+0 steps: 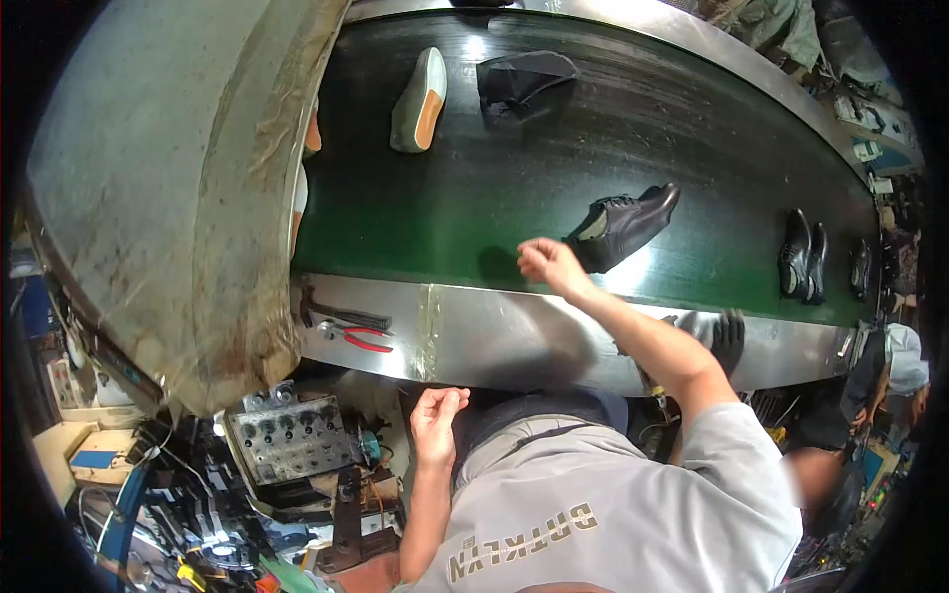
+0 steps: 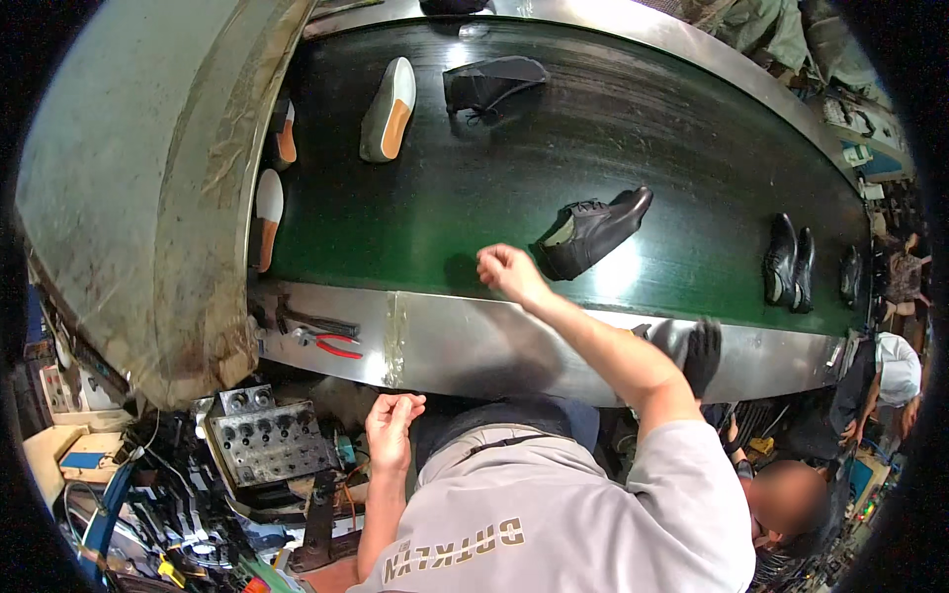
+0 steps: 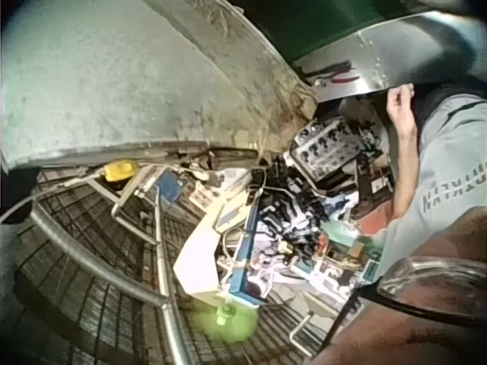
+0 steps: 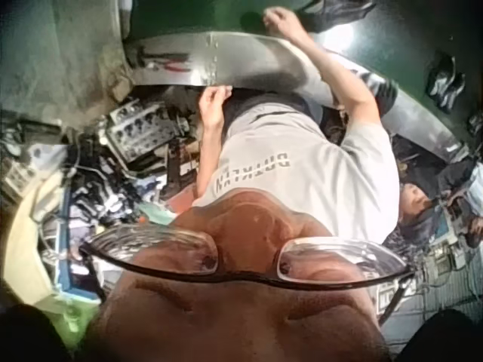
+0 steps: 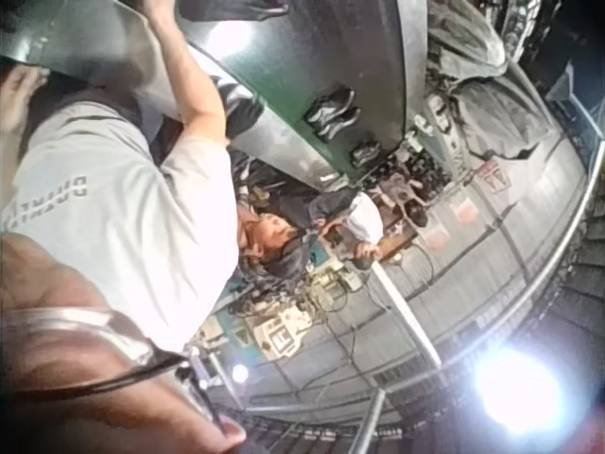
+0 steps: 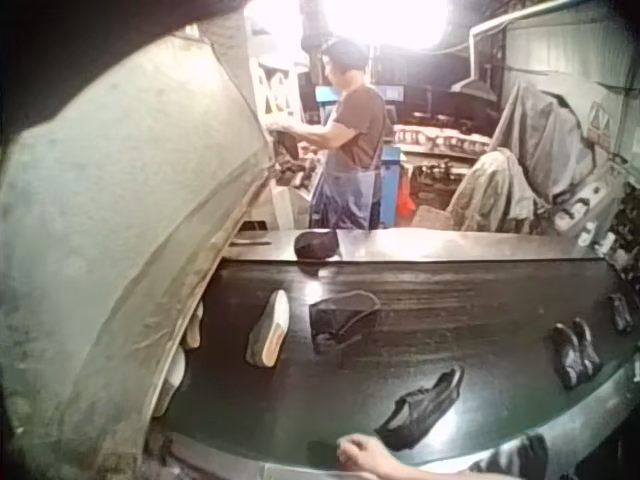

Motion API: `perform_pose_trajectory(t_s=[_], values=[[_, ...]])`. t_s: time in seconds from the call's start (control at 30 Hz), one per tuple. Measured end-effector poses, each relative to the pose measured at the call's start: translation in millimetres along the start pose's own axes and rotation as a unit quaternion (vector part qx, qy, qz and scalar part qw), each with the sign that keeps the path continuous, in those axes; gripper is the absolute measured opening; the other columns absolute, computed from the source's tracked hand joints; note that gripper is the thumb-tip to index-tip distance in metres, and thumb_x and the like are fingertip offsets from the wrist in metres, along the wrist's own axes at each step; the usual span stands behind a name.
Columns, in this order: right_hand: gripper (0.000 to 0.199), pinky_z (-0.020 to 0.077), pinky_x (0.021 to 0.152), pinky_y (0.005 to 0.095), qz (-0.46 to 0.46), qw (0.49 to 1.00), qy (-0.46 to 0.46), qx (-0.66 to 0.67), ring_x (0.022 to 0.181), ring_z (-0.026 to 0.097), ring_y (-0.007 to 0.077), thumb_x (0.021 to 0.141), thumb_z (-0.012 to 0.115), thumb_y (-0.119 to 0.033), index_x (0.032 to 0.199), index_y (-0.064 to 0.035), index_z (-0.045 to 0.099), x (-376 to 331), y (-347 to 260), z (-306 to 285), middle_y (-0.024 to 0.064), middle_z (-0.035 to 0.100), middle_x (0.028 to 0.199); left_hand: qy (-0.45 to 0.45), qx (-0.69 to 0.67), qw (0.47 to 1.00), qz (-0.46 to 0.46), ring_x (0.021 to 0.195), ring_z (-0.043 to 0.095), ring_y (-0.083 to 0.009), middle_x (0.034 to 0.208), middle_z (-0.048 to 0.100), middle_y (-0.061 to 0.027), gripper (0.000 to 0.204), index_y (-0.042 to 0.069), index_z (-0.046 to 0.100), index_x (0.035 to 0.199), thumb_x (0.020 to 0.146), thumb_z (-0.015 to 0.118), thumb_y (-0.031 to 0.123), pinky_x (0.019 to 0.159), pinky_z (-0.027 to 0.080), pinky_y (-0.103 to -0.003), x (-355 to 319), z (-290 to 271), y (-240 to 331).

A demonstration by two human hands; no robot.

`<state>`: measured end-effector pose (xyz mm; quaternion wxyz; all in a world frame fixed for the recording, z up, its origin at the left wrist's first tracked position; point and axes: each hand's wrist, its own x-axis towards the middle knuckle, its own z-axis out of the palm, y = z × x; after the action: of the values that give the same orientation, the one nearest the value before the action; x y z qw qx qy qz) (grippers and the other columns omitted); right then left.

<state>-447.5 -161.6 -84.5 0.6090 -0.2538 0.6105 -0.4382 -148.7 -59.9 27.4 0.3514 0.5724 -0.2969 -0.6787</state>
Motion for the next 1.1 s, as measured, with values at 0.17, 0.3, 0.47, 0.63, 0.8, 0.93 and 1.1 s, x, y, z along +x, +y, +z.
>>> perform_pose_trajectory(t_s=[0.17,0.3,0.47,0.63,0.8,0.93,1.1], values=[[0.028,0.0523,0.072,0.0322,-0.139,0.973,0.024,-0.181,0.079,0.063,0.0167,0.094,0.058,-0.023,0.111,0.0000,0.061,107,-75,-25,0.0073,0.066,0.088,0.027,-0.021,0.999,-0.026,0.090,0.066,-0.0208,0.093,0.067,-0.0112,0.022,0.000,0.062,0.089,0.100,0.052,0.016,0.080,0.054,-0.032,24,1,9],[0.039,0.0505,0.085,0.0394,-0.320,0.880,0.138,-0.323,0.092,0.064,0.0319,0.087,0.064,-0.019,0.121,-0.0021,0.055,203,-127,-41,0.0175,0.065,0.100,0.046,-0.014,0.997,-0.054,0.089,0.064,-0.0189,0.096,0.067,-0.0133,0.032,-0.004,0.065,0.093,0.102,0.048,0.021,0.081,0.052,-0.030,42,7,22],[0.065,0.0361,0.104,0.0512,-0.264,0.778,0.308,-0.480,0.126,0.040,0.0427,0.082,0.070,-0.035,0.136,-0.0092,0.045,284,-159,-74,0.0210,0.038,0.141,0.030,-0.009,0.998,-0.050,0.091,0.064,-0.0188,0.099,0.067,-0.0137,0.034,-0.006,0.064,0.101,0.102,0.047,0.023,0.084,0.051,-0.031,62,11,39],[0.026,0.0457,0.084,0.0510,-0.333,0.721,0.098,-0.599,0.078,0.067,0.0337,0.092,0.057,-0.030,0.088,-0.0053,0.064,265,-156,-58,0.0158,0.066,0.072,0.019,0.067,0.997,-0.015,0.093,0.065,-0.0189,0.097,0.068,-0.0126,0.026,-0.005,0.065,0.105,0.100,0.051,0.016,0.087,0.051,-0.031,87,29,63],[0.034,0.0513,0.055,0.0459,-0.457,0.652,-0.200,-0.570,0.059,0.062,0.0351,0.089,0.055,-0.030,0.063,-0.0086,0.061,115,-157,38,0.0145,0.060,0.060,-0.002,0.197,0.972,0.128,0.124,0.048,-0.0188,0.131,0.053,-0.0097,0.048,0.000,0.047,0.134,0.090,0.065,0.012,0.105,0.035,-0.034,116,57,73],[0.040,0.0484,0.054,0.0384,-0.371,0.743,-0.429,-0.355,0.056,0.058,0.0290,0.094,0.060,-0.029,0.062,-0.0054,0.057,70,-134,73,0.0110,0.059,0.060,-0.169,0.103,0.979,-0.056,0.109,0.055,-0.0153,0.117,0.061,-0.0078,0.042,-0.001,0.056,0.123,0.087,0.072,0.015,0.098,0.041,-0.031,130,64,78],[0.037,0.0518,0.074,0.0349,-0.195,0.967,-0.110,-0.124,0.084,0.065,0.0183,0.089,0.067,-0.037,0.094,-0.0010,0.064,182,-99,97,0.0107,0.068,0.090,-0.151,-0.049,0.983,-0.092,0.104,0.057,-0.0113,0.116,0.063,-0.0070,0.032,-0.003,0.058,0.118,0.089,0.067,0.007,0.092,0.045,-0.029,94,36,71]])
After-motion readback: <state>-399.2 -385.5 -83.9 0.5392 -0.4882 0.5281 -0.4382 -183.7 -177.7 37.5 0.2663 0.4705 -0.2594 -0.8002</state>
